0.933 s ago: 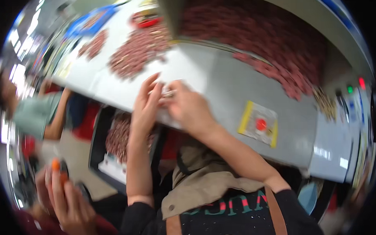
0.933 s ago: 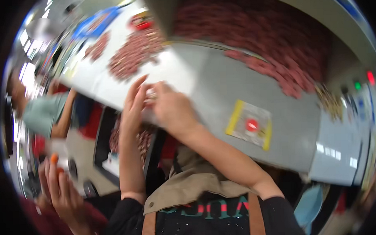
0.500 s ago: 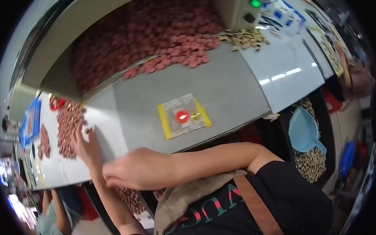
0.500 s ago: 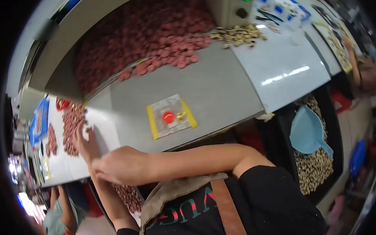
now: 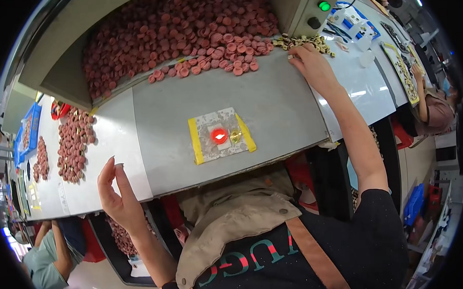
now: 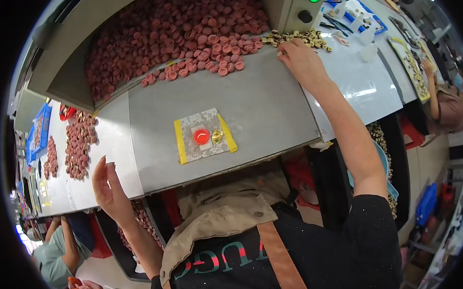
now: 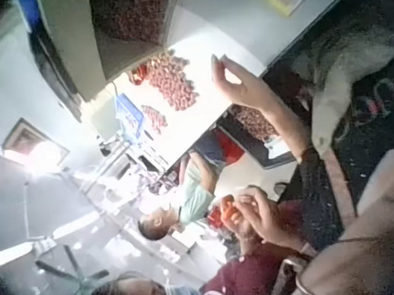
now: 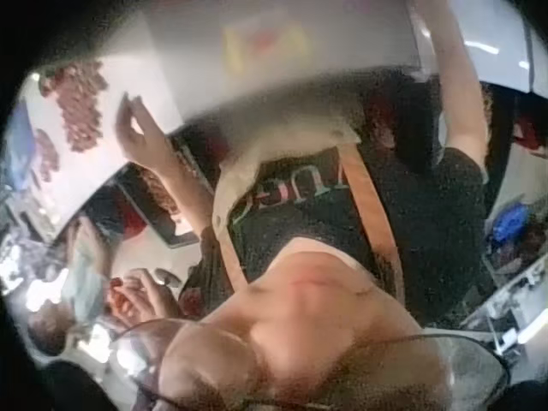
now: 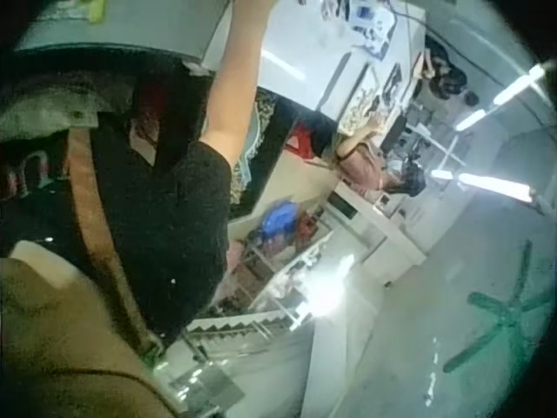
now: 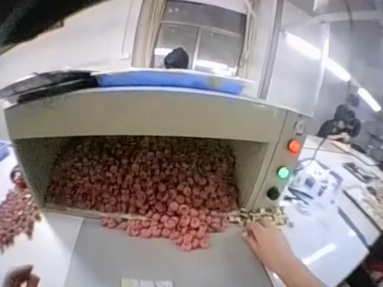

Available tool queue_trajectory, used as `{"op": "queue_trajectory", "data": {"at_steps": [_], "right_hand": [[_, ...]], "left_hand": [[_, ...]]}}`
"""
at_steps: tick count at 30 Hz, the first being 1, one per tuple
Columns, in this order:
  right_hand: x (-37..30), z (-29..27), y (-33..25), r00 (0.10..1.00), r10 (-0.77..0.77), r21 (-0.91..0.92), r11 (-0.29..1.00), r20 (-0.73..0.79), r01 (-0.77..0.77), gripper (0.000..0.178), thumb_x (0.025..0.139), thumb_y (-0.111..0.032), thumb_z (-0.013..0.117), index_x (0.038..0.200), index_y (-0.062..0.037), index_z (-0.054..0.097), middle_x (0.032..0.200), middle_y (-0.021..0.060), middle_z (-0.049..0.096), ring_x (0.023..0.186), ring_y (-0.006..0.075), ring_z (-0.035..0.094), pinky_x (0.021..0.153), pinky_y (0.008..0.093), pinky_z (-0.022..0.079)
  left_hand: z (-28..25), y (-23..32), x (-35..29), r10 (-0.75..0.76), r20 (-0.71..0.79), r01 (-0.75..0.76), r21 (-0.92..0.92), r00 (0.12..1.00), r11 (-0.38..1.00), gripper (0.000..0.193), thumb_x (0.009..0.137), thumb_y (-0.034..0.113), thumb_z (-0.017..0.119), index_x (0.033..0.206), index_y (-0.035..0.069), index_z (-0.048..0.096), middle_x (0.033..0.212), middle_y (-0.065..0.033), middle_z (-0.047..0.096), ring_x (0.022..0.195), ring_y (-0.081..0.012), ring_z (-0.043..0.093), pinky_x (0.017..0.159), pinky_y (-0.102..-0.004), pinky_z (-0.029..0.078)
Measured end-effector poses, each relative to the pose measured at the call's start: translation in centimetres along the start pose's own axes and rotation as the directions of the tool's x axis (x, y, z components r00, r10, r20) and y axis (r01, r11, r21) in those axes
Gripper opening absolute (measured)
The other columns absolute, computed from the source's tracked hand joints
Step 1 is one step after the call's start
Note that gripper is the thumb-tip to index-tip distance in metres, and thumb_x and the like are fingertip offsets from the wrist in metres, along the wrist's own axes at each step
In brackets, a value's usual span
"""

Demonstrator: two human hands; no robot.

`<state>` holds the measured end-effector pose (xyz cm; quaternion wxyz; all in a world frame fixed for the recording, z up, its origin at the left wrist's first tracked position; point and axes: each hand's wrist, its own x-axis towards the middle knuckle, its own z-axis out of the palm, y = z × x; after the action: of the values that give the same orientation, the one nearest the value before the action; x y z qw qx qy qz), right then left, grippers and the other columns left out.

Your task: The person trims the nozzle of a squeeze bottle with pliers, dispenses glue into a cap, and assembles toy figurines by dipping small figure pieces into the glue and pressing them into outer shell parts by hand.

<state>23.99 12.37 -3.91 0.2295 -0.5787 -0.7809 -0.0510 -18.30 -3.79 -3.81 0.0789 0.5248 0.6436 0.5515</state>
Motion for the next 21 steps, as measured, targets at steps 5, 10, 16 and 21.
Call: {"op": "queue_trajectory", "data": {"at_steps": [5, 10, 16, 21], "right_hand": [[-0.3, -2.3, -10.2, 0.992, 0.058, 0.552, 0.827, 0.109, -0.109, 0.020, 0.086, -0.011, 0.062, 0.104, -0.0028, 0.060, 0.088, 0.0017, 0.060, 0.065, 0.0065, 0.046, 0.058, 0.0215, 0.038], [-3.8, -1.8, -24.2, 0.960, -0.272, 0.913, 0.375, -0.059, 0.162, 0.031, 0.077, 0.003, 0.069, 0.104, -0.0048, 0.057, 0.102, 0.0030, 0.057, 0.064, 0.0012, 0.040, 0.057, 0.0150, 0.033], [-4.5, 1.2, -31.8, 0.919, -0.331, 0.937, 0.197, -0.213, 0.288, 0.033, 0.074, 0.003, 0.072, 0.098, -0.0090, 0.052, 0.102, 0.0054, 0.057, 0.059, 0.0003, 0.040, 0.051, 0.0144, 0.032], [-4.4, 2.3, -34.4, 0.880, -0.366, 0.915, 0.146, -0.302, 0.375, 0.035, 0.073, 0.004, 0.073, 0.097, -0.0096, 0.051, 0.103, 0.0046, 0.056, 0.059, 0.0002, 0.040, 0.050, 0.0151, 0.032]], "left_hand": [[-3.0, 2.0, -2.3, -0.091, -0.055, 0.081, -0.164, 0.994, 0.983, 0.019, 0.087, -0.005, 0.058, 0.106, -0.005, 0.060, 0.102, -0.0099, 0.062, 0.090, -0.0139, 0.058, 0.082, -0.0265, 0.048], [-2.4, 4.5, -3.0, -0.057, 0.015, 0.059, -0.358, 0.998, 0.932, 0.021, 0.085, -0.010, 0.056, 0.105, -0.004, 0.059, 0.102, -0.0099, 0.061, 0.094, -0.0141, 0.057, 0.082, -0.0242, 0.046], [-4.0, 5.3, -4.1, -0.168, 0.166, 0.236, -0.704, 0.972, 0.670, 0.029, 0.093, 0.003, 0.050, 0.121, -0.004, 0.055, 0.110, -0.0084, 0.059, 0.105, -0.0120, 0.054, 0.093, -0.0250, 0.040], [-5.5, 4.4, -4.5, -0.243, 0.158, 0.276, -0.753, 0.957, 0.597, 0.029, 0.095, 0.008, 0.048, 0.121, -0.004, 0.056, 0.118, -0.0102, 0.058, 0.109, -0.0120, 0.052, 0.095, -0.0250, 0.039]]}}
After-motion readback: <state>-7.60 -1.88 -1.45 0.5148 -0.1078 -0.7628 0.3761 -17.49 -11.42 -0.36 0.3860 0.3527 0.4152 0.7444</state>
